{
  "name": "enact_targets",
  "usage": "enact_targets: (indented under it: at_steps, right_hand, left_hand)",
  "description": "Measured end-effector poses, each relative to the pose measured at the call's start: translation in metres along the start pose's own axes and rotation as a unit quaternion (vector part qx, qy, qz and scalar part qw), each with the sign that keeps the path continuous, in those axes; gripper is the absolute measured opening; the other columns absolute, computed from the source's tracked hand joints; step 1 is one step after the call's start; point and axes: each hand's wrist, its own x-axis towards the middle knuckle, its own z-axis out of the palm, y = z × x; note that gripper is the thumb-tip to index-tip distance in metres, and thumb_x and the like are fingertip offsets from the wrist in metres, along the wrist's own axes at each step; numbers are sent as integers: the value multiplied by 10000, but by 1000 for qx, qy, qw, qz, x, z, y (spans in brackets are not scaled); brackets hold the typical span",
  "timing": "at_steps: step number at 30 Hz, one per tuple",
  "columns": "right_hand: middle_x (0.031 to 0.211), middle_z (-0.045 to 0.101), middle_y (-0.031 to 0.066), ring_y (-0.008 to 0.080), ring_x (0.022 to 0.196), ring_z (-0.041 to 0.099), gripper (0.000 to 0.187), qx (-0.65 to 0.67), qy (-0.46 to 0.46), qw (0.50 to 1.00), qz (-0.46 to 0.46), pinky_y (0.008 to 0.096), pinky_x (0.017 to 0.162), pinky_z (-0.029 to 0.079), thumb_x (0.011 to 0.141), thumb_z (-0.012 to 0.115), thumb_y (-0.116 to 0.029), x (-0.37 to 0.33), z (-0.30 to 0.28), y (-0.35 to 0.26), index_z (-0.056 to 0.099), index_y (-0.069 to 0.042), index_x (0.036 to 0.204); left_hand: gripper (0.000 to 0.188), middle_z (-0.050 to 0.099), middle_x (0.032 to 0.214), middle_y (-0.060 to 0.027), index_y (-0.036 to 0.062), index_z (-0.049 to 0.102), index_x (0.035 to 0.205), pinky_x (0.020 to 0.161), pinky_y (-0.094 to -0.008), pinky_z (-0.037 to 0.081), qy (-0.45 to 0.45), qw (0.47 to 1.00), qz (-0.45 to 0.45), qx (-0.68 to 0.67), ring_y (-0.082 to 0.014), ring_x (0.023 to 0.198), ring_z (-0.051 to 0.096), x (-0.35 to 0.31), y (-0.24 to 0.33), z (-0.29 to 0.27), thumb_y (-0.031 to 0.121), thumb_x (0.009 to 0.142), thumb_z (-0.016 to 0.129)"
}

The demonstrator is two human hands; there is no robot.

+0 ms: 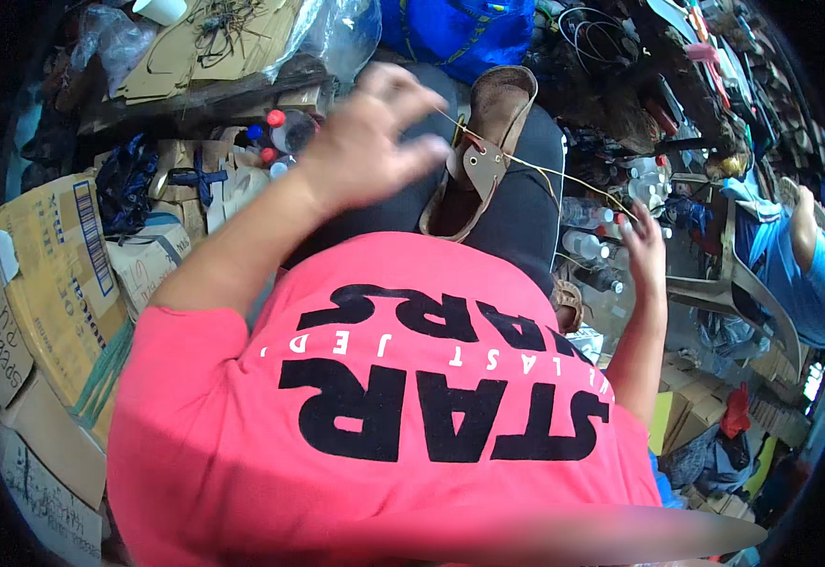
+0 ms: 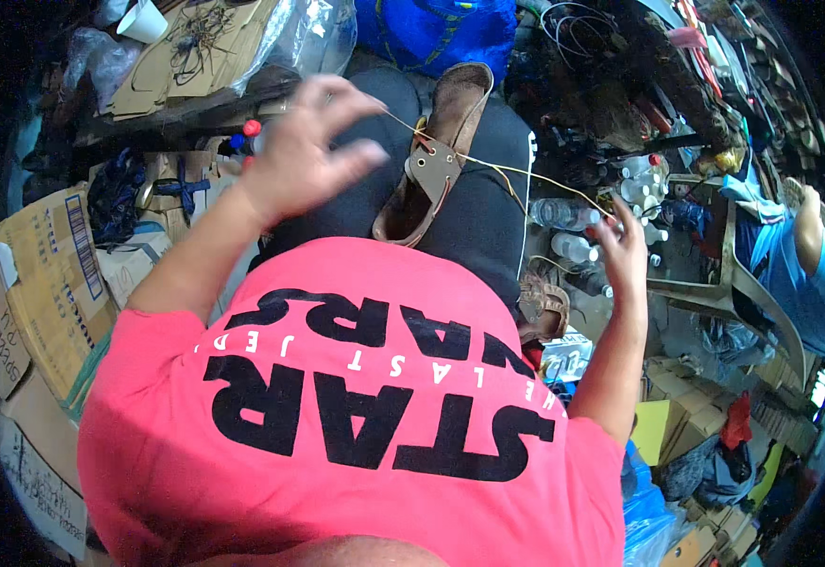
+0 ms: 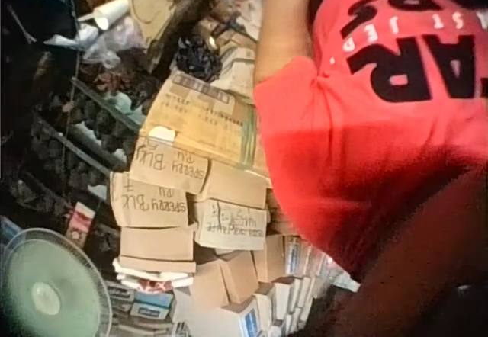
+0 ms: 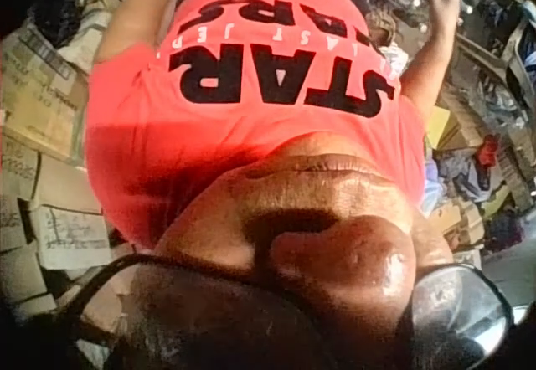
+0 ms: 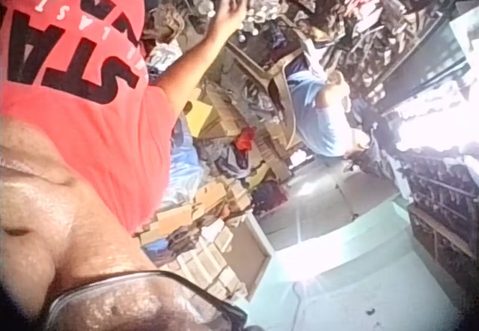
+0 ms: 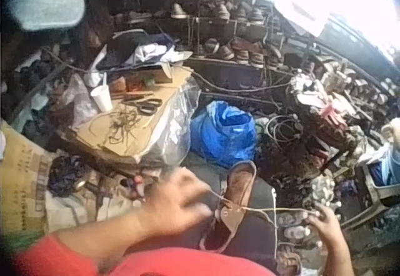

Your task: Stitching leather components of a shoe by hand using a needle and thread.

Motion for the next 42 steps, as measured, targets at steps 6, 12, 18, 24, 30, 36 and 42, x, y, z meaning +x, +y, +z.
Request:
enact_targets:
  at_steps: [6,12,18,24,30,36,42]
  right_hand:
    - [869,663,117,233,797,635,609,-160,-104,925,-328,352,742,490,789,739,-372,27,81,-138,555,-136,1319]
    - [1024,676,198,338,984,655,596,-301,-64,929,-206,397,798,506,744,715,-480,31,94,-158,603,-81,1172]
    - [755,591,-17,52,621,511,356,-5,-256,963,-80,215,534,406,766,771,-234,21,76,-131,634,-25,1020]
    - [657,558,-53,38,589,485,249,19,-299,951,-71,213,528,373,834,743,-298,16,77,-128,681,-61,875]
    - [667,474,-94,26,613,381,214,-28,-268,955,-125,216,537,307,887,690,-268,46,95,-124,661,-61,841]
    - [744,529,-72,33,680,429,208,-42,-221,963,-149,221,596,364,886,693,-228,37,107,-132,647,-35,947]
    - [805,610,139,243,678,591,344,-91,-86,948,-291,358,624,474,786,751,-294,-7,93,-136,617,-29,960]
  left_hand:
    - [887,444,1266,-224,-10,435,1262,819,-465,523,-178,979,16,94,-400,932,628,6,59,37,549,662,772]
    - [803,469,1258,-245,-7,390,1307,860,-431,514,-195,981,-8,15,-389,977,621,-2,46,50,337,683,760]
    - [771,465,1255,-235,14,378,1309,863,-425,516,-189,978,70,-62,-392,1003,606,-14,42,60,249,673,746]
    - [742,452,1269,-239,61,376,1273,871,-445,508,-227,972,23,-61,-414,997,603,-11,43,60,243,661,753]
    - [742,611,1054,-287,64,341,1276,856,-447,497,-301,944,-86,-107,-427,970,624,4,46,57,299,701,746]
    - [548,668,936,-243,37,588,1163,811,-441,512,-302,952,-51,-4,-397,892,652,26,46,24,382,756,712]
    - [399,560,1209,-144,85,602,1141,979,-377,438,-95,985,54,-137,-307,1140,539,85,11,55,256,793,692]
